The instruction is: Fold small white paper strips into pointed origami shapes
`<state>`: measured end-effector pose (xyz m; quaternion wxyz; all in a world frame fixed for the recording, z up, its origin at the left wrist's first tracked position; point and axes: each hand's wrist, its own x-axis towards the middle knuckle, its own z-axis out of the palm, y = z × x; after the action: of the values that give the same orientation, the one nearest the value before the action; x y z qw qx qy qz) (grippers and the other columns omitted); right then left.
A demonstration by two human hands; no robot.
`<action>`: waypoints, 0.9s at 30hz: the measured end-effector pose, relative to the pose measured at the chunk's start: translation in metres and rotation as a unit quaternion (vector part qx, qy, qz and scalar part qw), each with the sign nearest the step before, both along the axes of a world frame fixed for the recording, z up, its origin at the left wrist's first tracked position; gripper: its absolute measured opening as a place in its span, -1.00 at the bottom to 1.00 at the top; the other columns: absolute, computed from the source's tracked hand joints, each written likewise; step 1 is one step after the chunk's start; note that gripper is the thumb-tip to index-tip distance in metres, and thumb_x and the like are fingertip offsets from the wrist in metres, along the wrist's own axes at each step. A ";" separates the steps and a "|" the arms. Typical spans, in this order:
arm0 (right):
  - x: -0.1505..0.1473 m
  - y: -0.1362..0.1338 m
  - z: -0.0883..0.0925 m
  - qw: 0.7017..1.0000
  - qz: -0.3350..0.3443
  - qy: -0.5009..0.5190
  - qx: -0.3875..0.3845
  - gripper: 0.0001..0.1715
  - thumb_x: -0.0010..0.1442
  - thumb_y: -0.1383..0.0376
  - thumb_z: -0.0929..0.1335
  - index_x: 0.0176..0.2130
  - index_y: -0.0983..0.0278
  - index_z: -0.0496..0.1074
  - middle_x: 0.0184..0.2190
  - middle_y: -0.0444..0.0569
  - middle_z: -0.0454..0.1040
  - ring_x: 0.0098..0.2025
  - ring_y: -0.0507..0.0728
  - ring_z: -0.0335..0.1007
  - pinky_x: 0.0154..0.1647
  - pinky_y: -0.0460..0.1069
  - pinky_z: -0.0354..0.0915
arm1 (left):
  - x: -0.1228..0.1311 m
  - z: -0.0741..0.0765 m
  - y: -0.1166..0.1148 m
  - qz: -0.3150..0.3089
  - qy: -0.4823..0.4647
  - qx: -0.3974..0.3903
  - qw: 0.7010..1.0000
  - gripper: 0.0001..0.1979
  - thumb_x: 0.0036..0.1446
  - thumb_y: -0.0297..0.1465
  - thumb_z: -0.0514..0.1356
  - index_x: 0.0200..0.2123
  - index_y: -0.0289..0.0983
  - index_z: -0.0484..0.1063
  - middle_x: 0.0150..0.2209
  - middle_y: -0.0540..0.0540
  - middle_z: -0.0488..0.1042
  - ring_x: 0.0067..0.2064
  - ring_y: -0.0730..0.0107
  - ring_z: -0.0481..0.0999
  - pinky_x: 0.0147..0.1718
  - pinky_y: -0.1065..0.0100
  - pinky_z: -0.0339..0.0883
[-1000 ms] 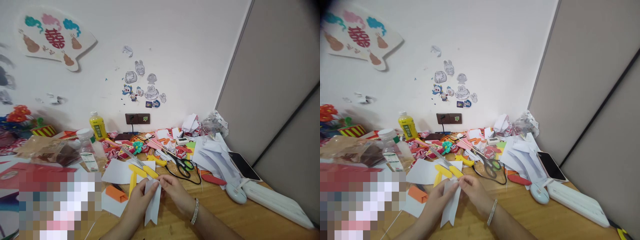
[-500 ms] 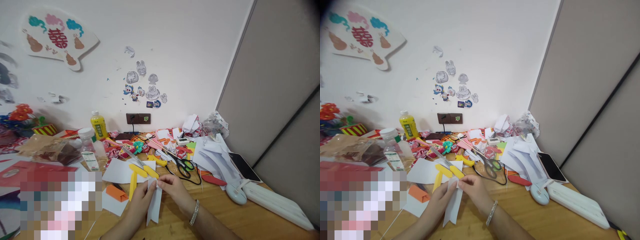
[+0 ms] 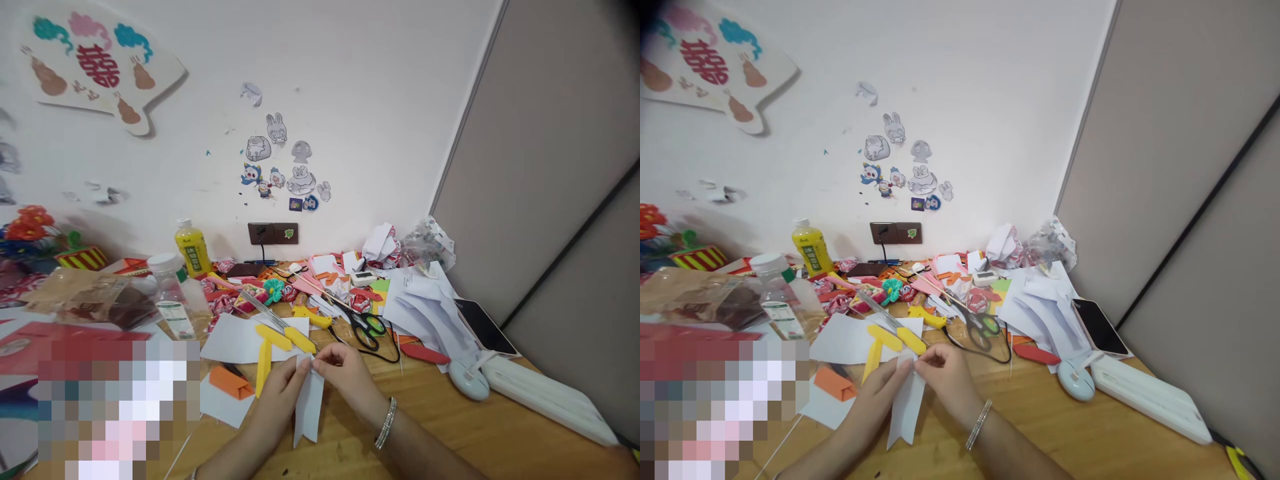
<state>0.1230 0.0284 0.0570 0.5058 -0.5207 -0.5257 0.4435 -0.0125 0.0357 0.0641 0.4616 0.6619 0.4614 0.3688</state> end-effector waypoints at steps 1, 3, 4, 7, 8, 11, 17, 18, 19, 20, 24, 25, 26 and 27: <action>0.000 0.000 -0.001 1.000 0.002 -0.002 -0.002 -0.85 -0.10 0.28 0.37 -0.53 0.35 0.39 -0.58 -0.13 0.36 -0.50 0.02 0.23 -0.47 -0.10 0.16 | -0.001 0.000 0.001 -0.001 0.002 0.010 1.000 -0.65 0.05 -0.13 0.00 -0.51 -0.29 0.35 -0.52 -0.01 0.38 -0.42 0.32 0.34 -0.44 0.40 0.22; -0.001 0.001 -0.004 1.000 0.009 -0.001 -0.007 -0.85 -0.11 0.28 0.37 -0.53 0.35 0.39 -0.60 -0.14 0.34 -0.52 0.01 0.22 -0.49 -0.11 0.15 | -0.003 0.001 0.004 0.007 0.003 0.026 1.000 -0.70 0.05 -0.16 0.03 -0.48 -0.27 0.35 -0.51 0.00 0.38 -0.42 0.34 0.34 -0.46 0.41 0.22; -0.001 0.001 -0.005 1.000 0.010 -0.001 -0.008 -0.85 -0.11 0.28 0.37 -0.53 0.34 0.38 -0.61 -0.15 0.33 -0.52 0.01 0.21 -0.50 -0.11 0.14 | -0.003 0.001 0.005 0.012 0.002 0.030 0.999 -0.71 0.03 -0.16 0.04 -0.47 -0.26 0.35 -0.50 0.00 0.38 -0.42 0.34 0.35 -0.46 0.42 0.22; -0.003 0.001 -0.008 1.000 0.007 -0.007 -0.009 -0.87 -0.11 0.30 0.37 -0.54 0.34 0.38 -0.61 -0.15 0.33 -0.53 0.01 0.21 -0.51 -0.11 0.13 | -0.004 -0.001 0.009 0.018 -0.001 0.027 0.999 -0.73 0.00 -0.17 0.07 -0.48 -0.26 0.36 -0.50 -0.01 0.40 -0.43 0.34 0.36 -0.48 0.42 0.22; -0.004 0.001 -0.008 1.000 0.006 -0.009 -0.008 -0.87 -0.12 0.30 0.37 -0.55 0.35 0.38 -0.61 -0.15 0.33 -0.53 0.01 0.21 -0.51 -0.12 0.13 | -0.004 -0.002 0.010 0.017 -0.002 0.024 1.000 -0.73 -0.01 -0.17 0.08 -0.48 -0.26 0.36 -0.50 -0.01 0.41 -0.44 0.34 0.36 -0.48 0.42 0.22; -0.004 0.000 -0.008 1.000 0.009 0.003 -0.011 -0.87 -0.12 0.32 0.37 -0.56 0.35 0.36 -0.61 -0.15 0.32 -0.52 -0.01 0.20 -0.50 -0.12 0.13 | -0.003 -0.004 0.011 0.022 0.001 0.018 1.000 -0.73 -0.02 -0.17 0.08 -0.48 -0.27 0.38 -0.50 -0.02 0.42 -0.44 0.33 0.37 -0.49 0.41 0.22; 0.000 0.001 -0.010 0.997 0.045 0.042 -0.051 -0.82 -0.12 0.27 0.39 -0.56 0.35 0.35 -0.61 -0.17 0.30 -0.53 -0.02 0.17 -0.51 -0.13 0.11 | -0.002 -0.001 0.010 0.025 0.000 0.008 1.000 -0.71 -0.03 -0.16 0.08 -0.51 -0.28 0.38 -0.52 -0.02 0.42 -0.44 0.32 0.37 -0.50 0.42 0.22; 0.001 0.002 -0.010 0.996 0.054 0.040 -0.055 -0.80 -0.12 0.25 0.40 -0.57 0.34 0.35 -0.61 -0.17 0.29 -0.53 -0.02 0.17 -0.51 -0.13 0.10 | -0.002 -0.001 0.010 0.026 0.000 0.010 1.000 -0.71 -0.03 -0.16 0.09 -0.51 -0.28 0.38 -0.52 -0.02 0.42 -0.44 0.32 0.37 -0.50 0.42 0.22; 0.003 0.002 -0.010 0.996 0.063 0.037 -0.056 -0.77 -0.12 0.23 0.40 -0.58 0.34 0.35 -0.61 -0.18 0.29 -0.53 -0.03 0.16 -0.51 -0.13 0.10 | -0.002 -0.001 0.010 0.030 -0.001 0.010 1.000 -0.70 -0.04 -0.15 0.09 -0.52 -0.28 0.39 -0.53 -0.02 0.42 -0.44 0.32 0.37 -0.50 0.42 0.21; 0.004 0.002 -0.009 0.995 0.072 0.035 -0.055 -0.75 -0.12 0.21 0.41 -0.58 0.34 0.34 -0.61 -0.18 0.28 -0.53 -0.03 0.15 -0.51 -0.13 0.09 | -0.002 -0.001 0.010 0.034 -0.004 0.009 0.999 -0.71 -0.05 -0.15 0.10 -0.52 -0.28 0.39 -0.53 -0.02 0.42 -0.45 0.33 0.37 -0.50 0.42 0.21; 0.011 0.001 -0.004 0.989 0.129 0.035 -0.067 -0.67 -0.07 0.11 0.38 -0.56 0.35 0.37 -0.63 -0.19 0.27 -0.54 -0.04 0.14 -0.51 -0.13 0.06 | -0.003 -0.002 0.011 0.040 -0.019 0.009 0.999 -0.72 -0.06 -0.16 0.12 -0.53 -0.28 0.39 -0.54 -0.02 0.42 -0.46 0.35 0.36 -0.50 0.43 0.21; 0.013 0.001 -0.003 0.986 0.147 0.038 -0.074 -0.66 -0.04 0.10 0.37 -0.54 0.35 0.39 -0.62 -0.18 0.28 -0.54 -0.03 0.15 -0.50 -0.13 0.07 | -0.003 -0.002 0.011 0.042 -0.022 0.014 0.999 -0.72 -0.07 -0.16 0.12 -0.54 -0.28 0.39 -0.55 -0.01 0.42 -0.46 0.35 0.36 -0.50 0.43 0.21; 0.014 0.001 -0.002 0.983 0.162 0.041 -0.079 -0.66 -0.03 0.09 0.36 -0.52 0.35 0.41 -0.61 -0.16 0.30 -0.53 -0.02 0.17 -0.49 -0.12 0.08 | -0.003 -0.001 0.011 0.046 -0.026 0.017 0.998 -0.72 -0.07 -0.17 0.12 -0.54 -0.28 0.39 -0.55 -0.01 0.42 -0.47 0.36 0.36 -0.50 0.43 0.21; 0.015 0.001 -0.002 0.981 0.170 0.042 -0.080 -0.65 -0.02 0.09 0.35 -0.51 0.35 0.42 -0.60 -0.15 0.32 -0.52 -0.01 0.19 -0.48 -0.12 0.09 | -0.003 -0.001 0.010 0.053 -0.029 0.018 0.998 -0.72 -0.07 -0.17 0.13 -0.54 -0.28 0.40 -0.56 0.00 0.42 -0.47 0.36 0.36 -0.50 0.43 0.21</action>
<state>0.1380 0.0294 0.0551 0.4013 -0.4436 -0.5480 0.5848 -0.0160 0.0461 0.0630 0.4424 0.6340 0.4754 0.4199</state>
